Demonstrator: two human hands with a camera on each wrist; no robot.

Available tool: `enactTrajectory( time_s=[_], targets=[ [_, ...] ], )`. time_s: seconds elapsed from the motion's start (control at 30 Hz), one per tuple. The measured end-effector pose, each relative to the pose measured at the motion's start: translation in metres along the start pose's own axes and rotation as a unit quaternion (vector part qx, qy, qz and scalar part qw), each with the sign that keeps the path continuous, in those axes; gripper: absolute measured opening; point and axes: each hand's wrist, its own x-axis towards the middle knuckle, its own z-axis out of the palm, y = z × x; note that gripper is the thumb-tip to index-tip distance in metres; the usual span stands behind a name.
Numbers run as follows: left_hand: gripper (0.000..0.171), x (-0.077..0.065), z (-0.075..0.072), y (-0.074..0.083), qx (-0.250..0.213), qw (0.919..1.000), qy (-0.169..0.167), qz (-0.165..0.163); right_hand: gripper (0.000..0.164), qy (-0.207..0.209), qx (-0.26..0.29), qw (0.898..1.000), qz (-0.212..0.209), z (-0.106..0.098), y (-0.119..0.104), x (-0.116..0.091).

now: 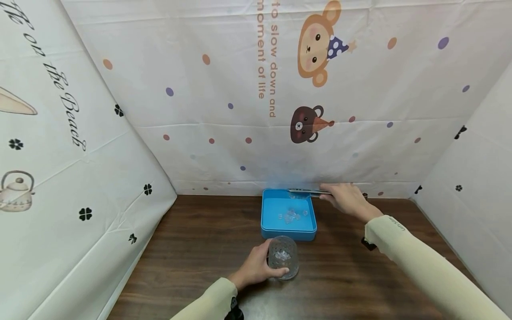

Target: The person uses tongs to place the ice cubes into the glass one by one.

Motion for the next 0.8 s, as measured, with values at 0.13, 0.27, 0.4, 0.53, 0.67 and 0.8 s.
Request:
enactTrajectory(
  time_s=[0.13,0.27,0.4,0.53,0.67,0.8],
  targets=[
    [0.076,-0.001,0.0,0.0,0.001,1.0,0.0,-0.004,0.009,0.001,0.002,1.0,0.0,0.003,0.001,-0.001],
    [0.075,-0.002,0.001,-0.001,0.001,1.0,-0.002,-0.007,0.014,0.0,0.001,1.0,-0.005,0.005,0.001,-0.003],
    [0.074,-0.001,0.001,-0.001,-0.002,1.0,-0.002,-0.005,0.012,0.008,0.005,1.0,-0.016,0.003,0.0,-0.005],
    [0.074,0.0,0.0,0.0,-0.006,1.0,-0.001,-0.001,0.012,0.019,0.0,1.0,-0.025,0.0,-0.002,-0.008],
    [0.074,0.0,0.0,0.0,-0.006,1.0,0.0,0.001,0.016,0.022,-0.003,0.999,-0.028,-0.004,-0.006,-0.012],
    [0.075,0.001,0.0,-0.001,-0.005,1.0,0.001,0.001,0.012,0.012,0.005,0.999,-0.034,-0.009,-0.012,-0.017]
  ],
)
